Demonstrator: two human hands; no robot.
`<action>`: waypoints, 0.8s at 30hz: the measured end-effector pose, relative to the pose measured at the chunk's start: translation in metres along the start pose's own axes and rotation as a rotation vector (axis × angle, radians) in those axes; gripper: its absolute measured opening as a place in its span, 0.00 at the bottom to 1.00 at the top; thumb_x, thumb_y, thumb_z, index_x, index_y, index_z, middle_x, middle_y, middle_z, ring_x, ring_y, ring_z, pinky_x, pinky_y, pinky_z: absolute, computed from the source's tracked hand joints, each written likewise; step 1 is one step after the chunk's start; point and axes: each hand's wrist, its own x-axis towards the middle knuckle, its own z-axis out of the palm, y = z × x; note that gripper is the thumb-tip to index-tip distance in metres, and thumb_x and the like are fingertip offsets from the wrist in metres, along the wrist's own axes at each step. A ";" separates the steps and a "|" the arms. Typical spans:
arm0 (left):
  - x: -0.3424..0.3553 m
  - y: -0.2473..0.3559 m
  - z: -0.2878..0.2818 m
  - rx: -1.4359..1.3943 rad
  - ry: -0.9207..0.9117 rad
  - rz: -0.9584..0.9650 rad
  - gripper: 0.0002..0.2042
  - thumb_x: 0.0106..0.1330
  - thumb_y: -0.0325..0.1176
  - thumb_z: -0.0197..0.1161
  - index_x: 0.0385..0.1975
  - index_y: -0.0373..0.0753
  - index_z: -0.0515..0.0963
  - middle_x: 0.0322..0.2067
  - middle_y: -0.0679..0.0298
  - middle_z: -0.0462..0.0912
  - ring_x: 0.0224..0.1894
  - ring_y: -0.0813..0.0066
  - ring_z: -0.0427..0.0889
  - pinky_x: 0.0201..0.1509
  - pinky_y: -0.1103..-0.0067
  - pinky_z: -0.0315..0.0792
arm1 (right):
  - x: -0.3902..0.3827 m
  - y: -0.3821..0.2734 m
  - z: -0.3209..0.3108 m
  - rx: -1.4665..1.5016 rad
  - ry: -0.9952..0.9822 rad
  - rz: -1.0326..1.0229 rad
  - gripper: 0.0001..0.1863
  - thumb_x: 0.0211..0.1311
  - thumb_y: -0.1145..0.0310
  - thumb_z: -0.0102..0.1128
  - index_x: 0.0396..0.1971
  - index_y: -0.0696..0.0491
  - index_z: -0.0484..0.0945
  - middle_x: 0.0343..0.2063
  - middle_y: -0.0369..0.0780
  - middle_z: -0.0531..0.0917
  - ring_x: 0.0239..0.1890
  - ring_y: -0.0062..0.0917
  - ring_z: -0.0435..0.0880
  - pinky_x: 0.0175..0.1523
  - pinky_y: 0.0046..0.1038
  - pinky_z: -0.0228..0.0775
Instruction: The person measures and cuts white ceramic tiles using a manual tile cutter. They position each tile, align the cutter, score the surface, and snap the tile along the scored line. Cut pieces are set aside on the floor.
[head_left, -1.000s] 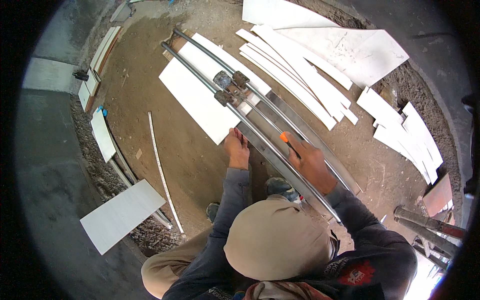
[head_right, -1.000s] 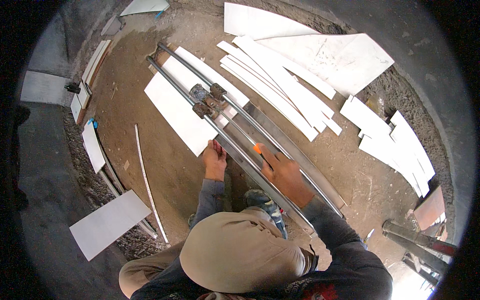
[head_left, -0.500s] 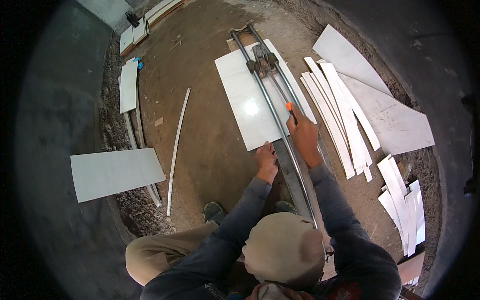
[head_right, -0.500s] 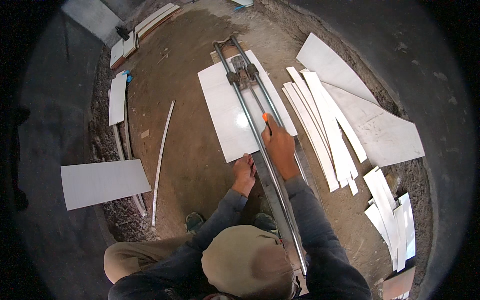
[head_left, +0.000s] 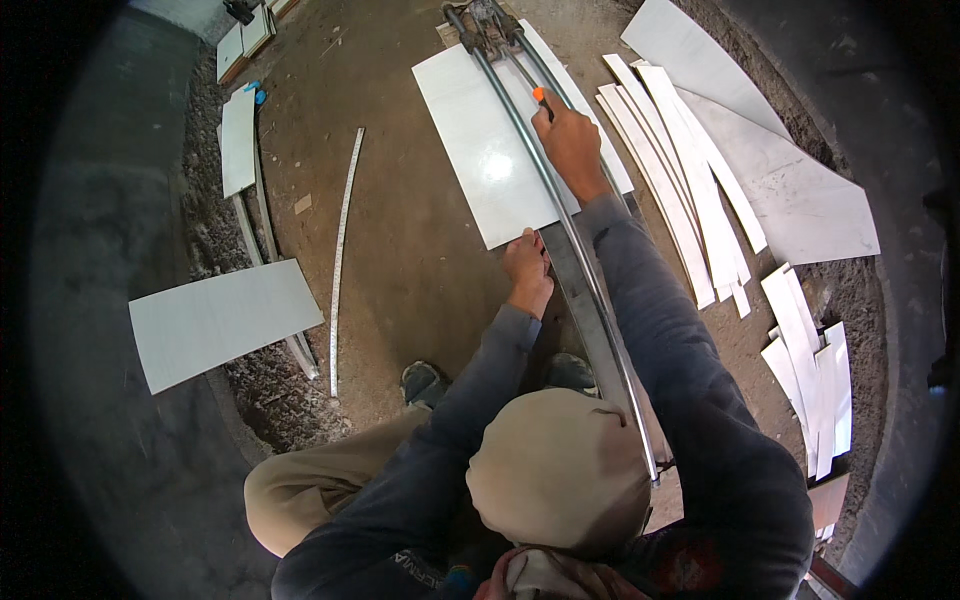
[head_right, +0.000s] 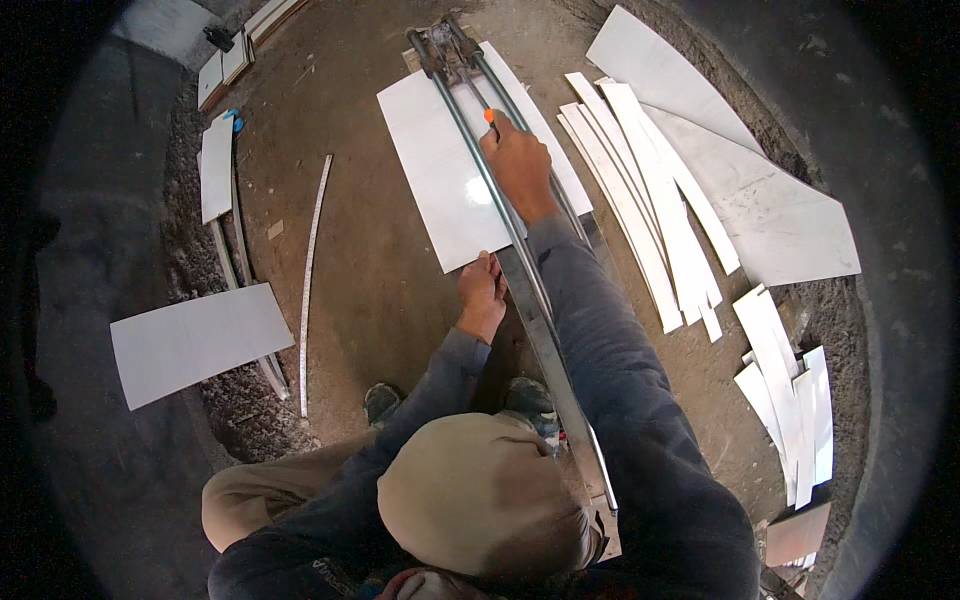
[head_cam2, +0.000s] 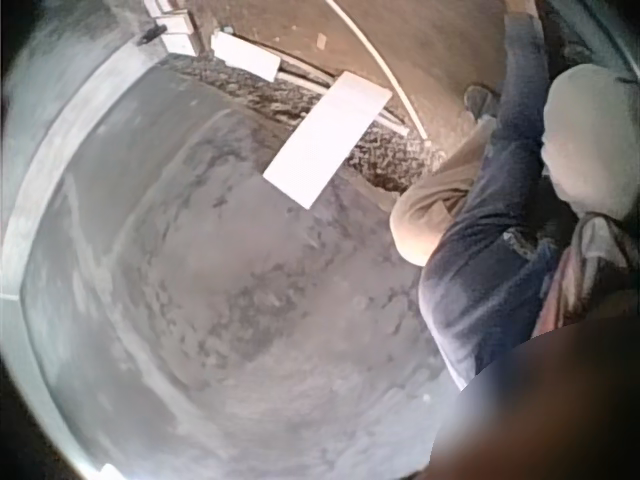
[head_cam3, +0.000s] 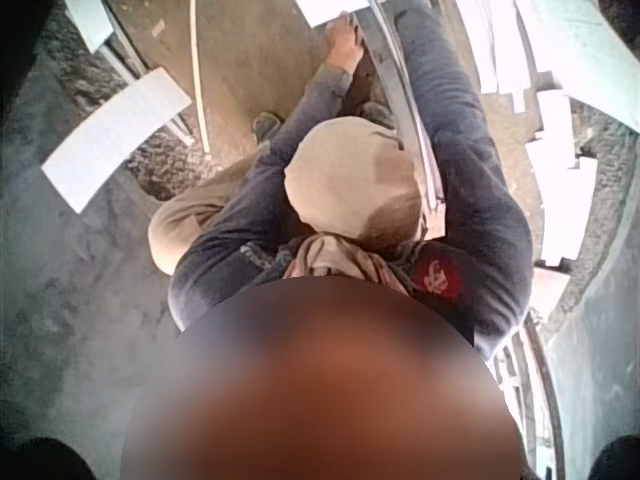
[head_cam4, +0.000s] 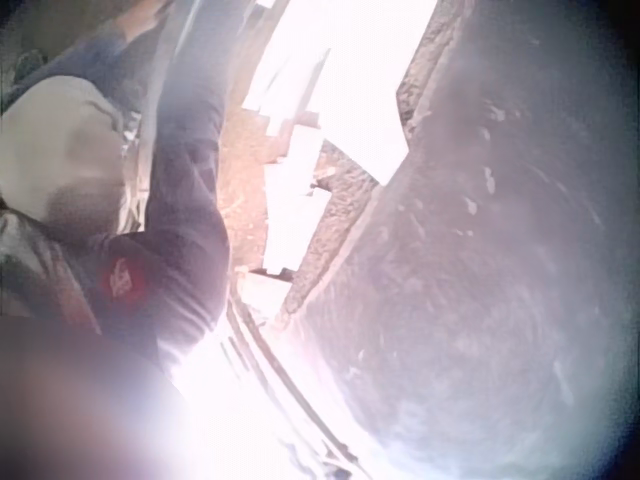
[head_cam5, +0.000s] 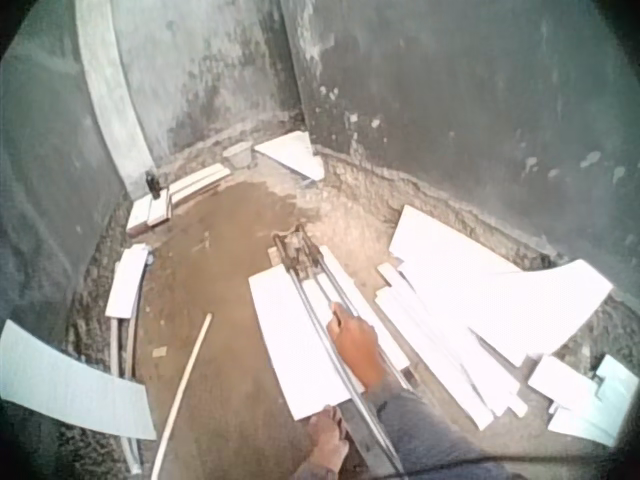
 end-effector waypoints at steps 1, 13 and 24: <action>0.003 0.001 0.001 -0.009 0.000 0.001 0.08 0.79 0.40 0.56 0.34 0.50 0.75 0.25 0.77 0.74 0.23 0.87 0.70 0.24 0.85 0.64 | 0.003 -0.001 0.003 -0.004 0.005 -0.003 0.19 0.70 0.61 0.57 0.57 0.50 0.82 0.24 0.52 0.85 0.27 0.50 0.87 0.33 0.49 0.78; 0.012 -0.004 -0.006 0.015 -0.021 -0.036 0.08 0.80 0.42 0.57 0.38 0.50 0.77 0.32 0.79 0.79 0.31 0.87 0.77 0.30 0.81 0.71 | 0.064 -0.015 0.036 0.041 0.077 0.040 0.18 0.68 0.64 0.57 0.55 0.49 0.83 0.24 0.51 0.86 0.28 0.48 0.88 0.36 0.48 0.80; 0.006 0.010 -0.015 0.030 -0.133 -0.076 0.08 0.80 0.42 0.55 0.44 0.47 0.76 0.35 0.76 0.80 0.34 0.81 0.79 0.34 0.78 0.75 | 0.090 -0.001 0.072 -0.017 -0.144 0.110 0.23 0.70 0.60 0.55 0.62 0.48 0.74 0.28 0.52 0.87 0.31 0.52 0.88 0.39 0.55 0.79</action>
